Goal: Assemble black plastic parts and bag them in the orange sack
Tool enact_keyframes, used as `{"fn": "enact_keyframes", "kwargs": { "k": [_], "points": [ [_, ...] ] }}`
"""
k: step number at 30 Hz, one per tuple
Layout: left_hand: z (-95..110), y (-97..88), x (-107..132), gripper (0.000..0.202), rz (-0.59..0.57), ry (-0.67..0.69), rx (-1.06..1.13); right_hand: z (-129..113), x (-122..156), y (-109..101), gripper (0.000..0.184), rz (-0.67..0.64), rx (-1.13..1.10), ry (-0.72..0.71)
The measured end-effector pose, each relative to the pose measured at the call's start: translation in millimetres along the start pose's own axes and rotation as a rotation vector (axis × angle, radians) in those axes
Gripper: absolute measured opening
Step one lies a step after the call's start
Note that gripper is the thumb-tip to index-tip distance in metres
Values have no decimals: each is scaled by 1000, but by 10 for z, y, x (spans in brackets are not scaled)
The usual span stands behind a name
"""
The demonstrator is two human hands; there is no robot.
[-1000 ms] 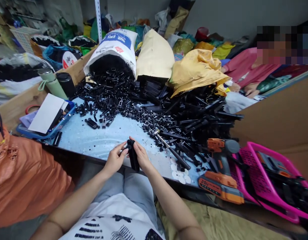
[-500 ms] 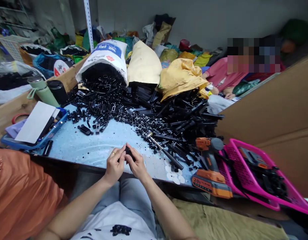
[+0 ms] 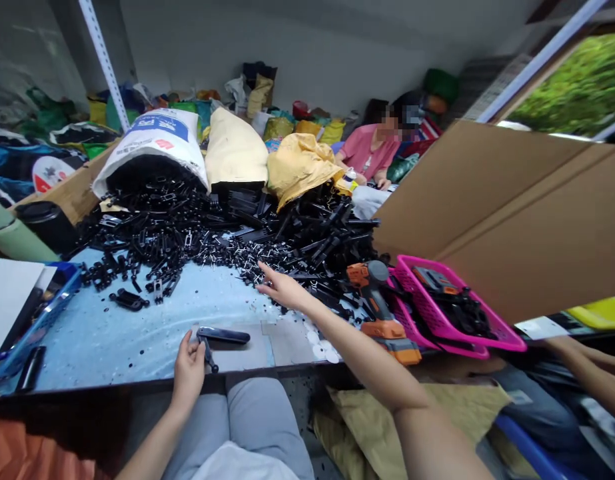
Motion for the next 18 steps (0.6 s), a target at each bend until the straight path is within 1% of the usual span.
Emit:
{"fn": "enact_keyframes", "kwargs": {
  "k": [1, 2, 3, 7, 10, 12, 14, 16, 18],
  "points": [
    [-25, -33, 18, 77, -15, 2, -27, 99, -51, -91, 74, -55, 62, 1],
    [-40, -66, 40, 78, -30, 2, -53, 215, -106, -188, 74, -62, 126, 16],
    [-48, -95, 64, 80, -47, -3, -77, 347, -168, -300, 71, -15, 196, 47],
    [-69, -178, 144, 83, -105, -41, -133, 916, -449, -811, 53, 337, 523, 244],
    [-104, -204, 167, 83, -137, -63, -137, 1217, -666, -1141, 54, 488, 686, 330],
    [-126, -208, 169, 84, -141, -73, -130, 1307, -799, -1300, 54, 532, 758, 320],
    [-132, -206, 168, 87, -130, -84, -113, 1344, -904, -1391, 52, 533, 810, 313],
    [-116, -199, 172, 91, -129, -86, -96, 1362, -968, -1419, 45, 517, 817, 342],
    [-91, -203, 182, 92, -142, -79, -108, 1363, -988, -1409, 34, 504, 781, 369]
  ]
}}
Point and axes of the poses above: each hand's wrist, its own x-axis away from the middle knuckle, its own y-axis out of the palm, z = x × y, the point moved 4 cm from there along -x, towards the middle knuckle, and after that the axes turned 6 degrees about -x, right-handed, at the moved point
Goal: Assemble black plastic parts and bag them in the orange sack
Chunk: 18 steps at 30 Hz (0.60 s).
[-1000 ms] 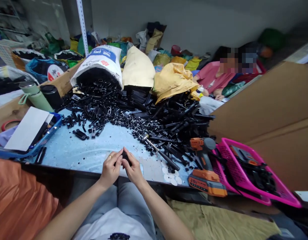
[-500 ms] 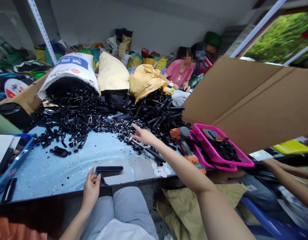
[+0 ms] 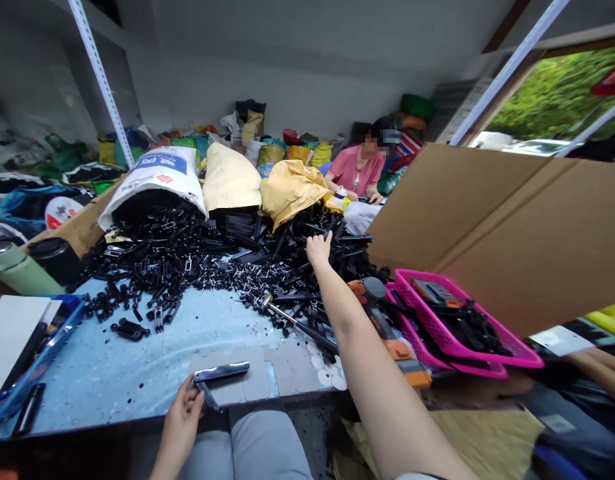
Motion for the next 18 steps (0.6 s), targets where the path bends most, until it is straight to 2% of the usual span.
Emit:
{"fn": "enact_keyframes", "kwargs": {
  "k": [3, 5, 8, 10, 12, 13, 15, 17, 18],
  "points": [
    [30, -61, 25, 85, 5, 18, -97, -1, 73, -64, 27, -13, -50, 13],
    [87, -135, 41, 77, 61, 77, -213, 28, 182, -227, 29, 34, -111, 18],
    [325, -200, 67, 61, 181, 289, -419, 19, 484, -675, 28, 167, -311, -53],
    [584, -167, 100, 49, 252, 494, -525, -109, 800, -1026, 24, 176, -499, -193],
    [879, -78, 161, 41, 298, 726, -592, -351, 1195, -1309, 20, 32, -728, -353],
    [1018, -22, 201, 40, 301, 836, -610, -498, 1408, -1401, 19, -90, -850, -395],
    [1232, 90, 286, 44, 239, 991, -629, -810, 1824, -1471, 21, -392, -1103, -378],
    [1332, 174, 352, 48, 88, 1009, -617, -1101, 2177, -1433, 27, -652, -1355, -268],
    [1339, 197, 377, 46, 5, 966, -592, -1225, 2313, -1397, 32, -719, -1478, -204]
  ]
}}
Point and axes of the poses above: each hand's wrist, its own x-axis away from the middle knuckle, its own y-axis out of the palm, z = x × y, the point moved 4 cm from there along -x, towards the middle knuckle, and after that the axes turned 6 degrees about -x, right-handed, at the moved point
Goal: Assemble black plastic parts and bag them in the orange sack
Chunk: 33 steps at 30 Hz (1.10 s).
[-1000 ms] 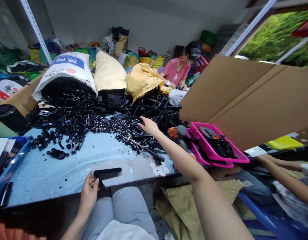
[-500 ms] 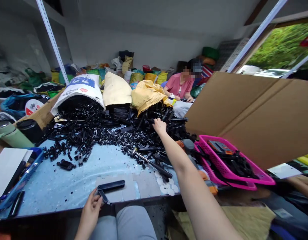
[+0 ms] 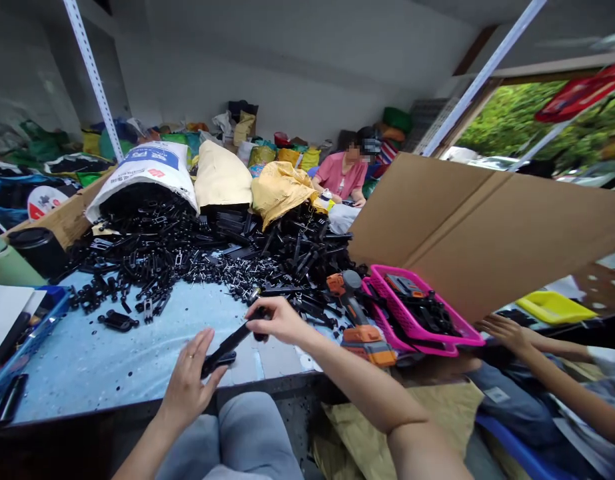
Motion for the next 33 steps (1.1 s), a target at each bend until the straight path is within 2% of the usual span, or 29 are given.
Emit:
{"fn": "enact_keyframes", "kwargs": {
  "k": [1, 3, 4, 6, 8, 10, 12, 14, 15, 16, 18, 20, 21, 22, 25, 26, 30, 33],
  "points": [
    [13, 9, 22, 42, -56, -55, 72, 55, 14, 146, 37, 15, -137, 3],
    [1, 37, 104, 37, -139, -235, 240, 145, 24, 379, 54, 82, -364, -97],
    [-8, 61, 152, 37, -167, -332, 333, 190, 32, 492, 65, 95, -439, -166],
    [1, 138, 226, 41, -236, -462, 513, 305, 47, 747, 78, 39, -486, -234],
    [19, 232, 245, 44, -298, -494, 611, 468, 40, 973, 66, -45, -459, -169],
    [-11, 315, 209, 44, -306, -444, 573, 611, -16, 1020, 46, -53, -476, -77],
    [-107, 390, 152, 43, -295, -340, 391, 639, -116, 798, 45, 51, -486, -56],
    [-252, 482, 111, 43, -321, -215, 124, 524, -197, 345, 49, 266, -385, -89],
    [-335, 538, 104, 43, -357, -163, -4, 423, -204, 80, 48, 409, -287, -113],
    [-417, 600, 105, 42, -405, -118, -106, 304, -196, -148, 47, 489, -185, -138],
    [-555, 717, 122, 39, -503, -49, -221, 77, -163, -417, 40, 404, 52, -167],
    [-642, 805, 136, 37, -567, -8, -276, -53, -93, -464, 38, 192, 266, -170],
    [-668, 835, 137, 36, -584, 6, -297, -78, -47, -455, 38, 139, 347, -162],
    [-685, 859, 135, 35, -596, 19, -315, -84, -2, -447, 39, 144, 405, -151],
    [-714, 892, 115, 36, -610, 49, -355, -47, 96, -428, 37, 309, 460, -139],
    [-725, 892, 107, 36, -611, 55, -367, -20, 112, -404, 36, 326, 460, -143],
    [-786, 851, 87, 36, -590, 64, -383, 107, 139, -269, 33, 262, 517, -130],
    [-828, 803, 106, 33, -539, 74, -385, 110, 188, -334, 29, 334, 469, -174]
  ]
}}
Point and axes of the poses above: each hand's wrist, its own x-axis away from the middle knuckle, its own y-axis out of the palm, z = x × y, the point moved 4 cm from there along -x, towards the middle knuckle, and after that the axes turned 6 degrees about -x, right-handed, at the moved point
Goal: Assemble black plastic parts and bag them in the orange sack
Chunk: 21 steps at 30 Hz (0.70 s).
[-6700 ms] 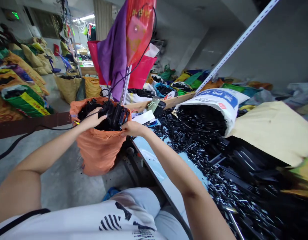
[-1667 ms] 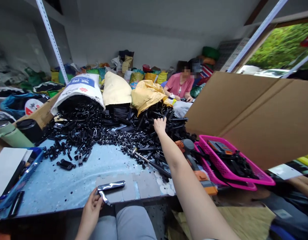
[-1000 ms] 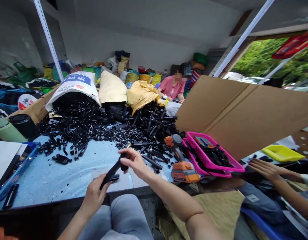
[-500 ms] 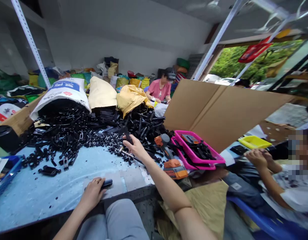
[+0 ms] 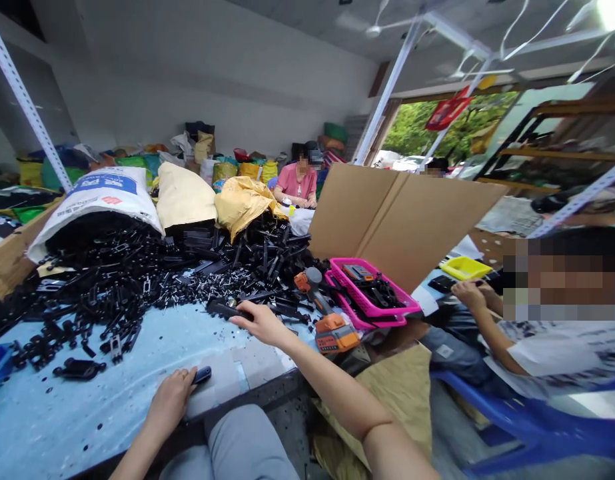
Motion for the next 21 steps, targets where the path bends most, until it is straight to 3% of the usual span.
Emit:
{"fn": "enact_keyframes", "kwargs": {
  "k": [4, 5, 7, 9, 11, 14, 18, 19, 21],
  "points": [
    [-27, 20, 51, 33, 49, -17, -20, 16, -33, -495, 32, 466, -272, -49],
    [-25, 24, 51, 33, 62, -18, -12, 11, -48, -582, 34, 526, -313, -39],
    [-16, 32, 32, 36, 75, -18, 23, -44, -91, -591, 33, 437, -286, -28],
    [-4, 42, -5, 36, 78, -16, 67, -116, -99, -410, 31, 214, -159, -39],
    [9, 52, -39, 34, 83, -9, 103, -142, -62, -189, 30, 91, -73, -52],
    [26, 62, -56, 35, 102, 18, 134, -98, -29, -40, 31, 216, -139, -41],
    [35, 54, -40, 36, 113, 14, 125, -47, -56, -75, 37, 475, -385, 3],
    [41, 44, -39, 36, 110, 10, 116, -60, -68, -47, 37, 447, -391, 7],
    [58, 16, -47, 34, 86, 7, 95, -101, -70, 103, 38, 245, -252, -9]
  ]
}}
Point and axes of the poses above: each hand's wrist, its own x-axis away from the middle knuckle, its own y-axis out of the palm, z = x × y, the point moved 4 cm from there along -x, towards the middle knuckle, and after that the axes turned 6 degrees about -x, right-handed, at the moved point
